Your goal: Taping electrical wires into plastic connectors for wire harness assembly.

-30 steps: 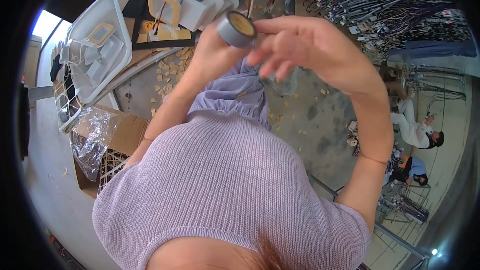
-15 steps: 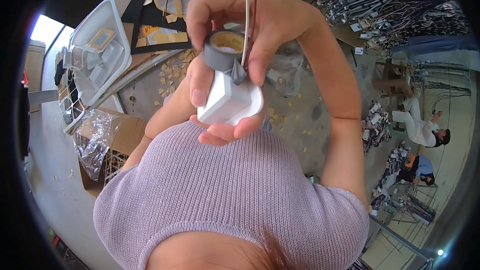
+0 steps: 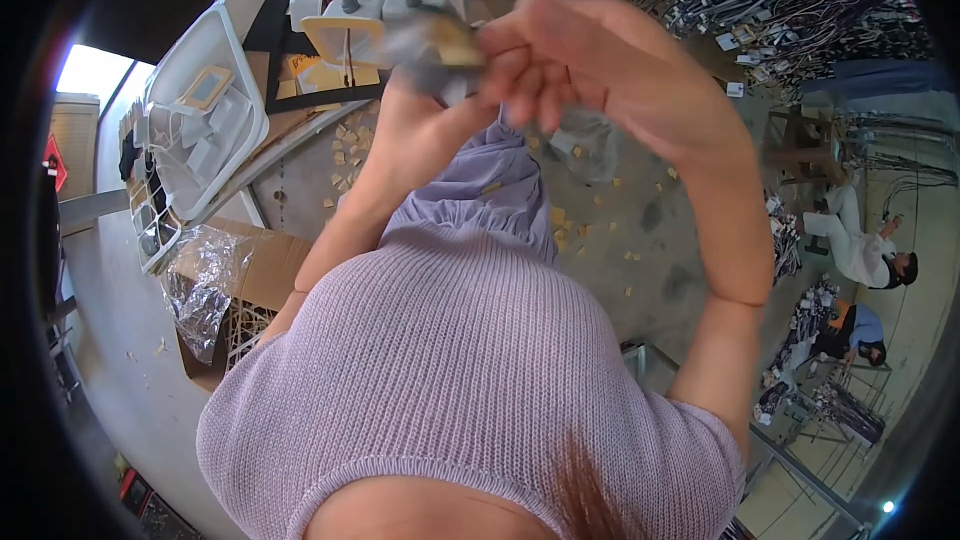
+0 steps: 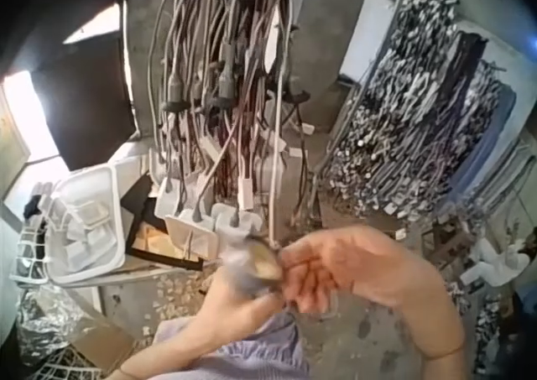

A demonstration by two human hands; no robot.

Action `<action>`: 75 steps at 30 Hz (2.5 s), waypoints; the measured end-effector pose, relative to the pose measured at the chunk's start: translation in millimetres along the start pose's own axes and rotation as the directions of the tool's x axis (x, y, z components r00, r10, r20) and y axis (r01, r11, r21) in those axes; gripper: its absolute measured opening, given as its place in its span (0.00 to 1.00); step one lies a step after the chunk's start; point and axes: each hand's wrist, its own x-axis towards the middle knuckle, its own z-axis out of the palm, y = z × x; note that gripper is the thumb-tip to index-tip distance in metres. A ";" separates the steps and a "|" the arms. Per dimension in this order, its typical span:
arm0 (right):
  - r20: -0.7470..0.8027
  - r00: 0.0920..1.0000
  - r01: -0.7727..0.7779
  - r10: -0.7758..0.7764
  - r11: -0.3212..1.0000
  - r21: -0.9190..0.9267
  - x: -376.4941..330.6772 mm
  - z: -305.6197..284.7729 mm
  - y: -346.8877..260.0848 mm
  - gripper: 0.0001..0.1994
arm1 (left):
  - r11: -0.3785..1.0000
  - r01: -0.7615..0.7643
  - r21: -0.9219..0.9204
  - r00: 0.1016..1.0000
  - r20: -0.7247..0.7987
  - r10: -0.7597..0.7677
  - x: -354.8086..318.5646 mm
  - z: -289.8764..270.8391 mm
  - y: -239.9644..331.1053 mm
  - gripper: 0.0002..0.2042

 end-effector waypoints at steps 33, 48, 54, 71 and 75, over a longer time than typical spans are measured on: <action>0.163 0.917 0.396 -0.363 0.875 -0.277 39.1 -20.9 19.2 0.37 | 0.745 0.439 -0.502 0.867 0.454 -0.205 -1.9 -14.0 24.3 0.28; -0.306 0.950 0.030 -0.064 0.993 -0.115 28.2 22.7 21.2 0.13 | 0.509 0.547 -0.665 0.829 0.514 -0.220 -2.0 -18.2 17.9 0.12; -0.199 0.913 0.355 -0.357 0.934 -0.048 46.8 30.1 50.2 0.07 | 0.666 0.540 -0.515 0.842 0.338 -0.421 -15.5 -44.9 29.5 0.12; 0.229 0.876 0.383 -0.423 0.902 0.201 37.1 33.7 50.4 0.11 | 0.996 0.070 -0.058 0.879 0.476 -0.034 -13.5 -78.9 59.9 0.05; 0.059 0.604 0.462 -0.795 0.409 0.787 38.5 -4.2 53.5 0.15 | 0.890 -0.077 -0.450 0.859 0.423 0.288 -19.1 -119.8 41.6 0.10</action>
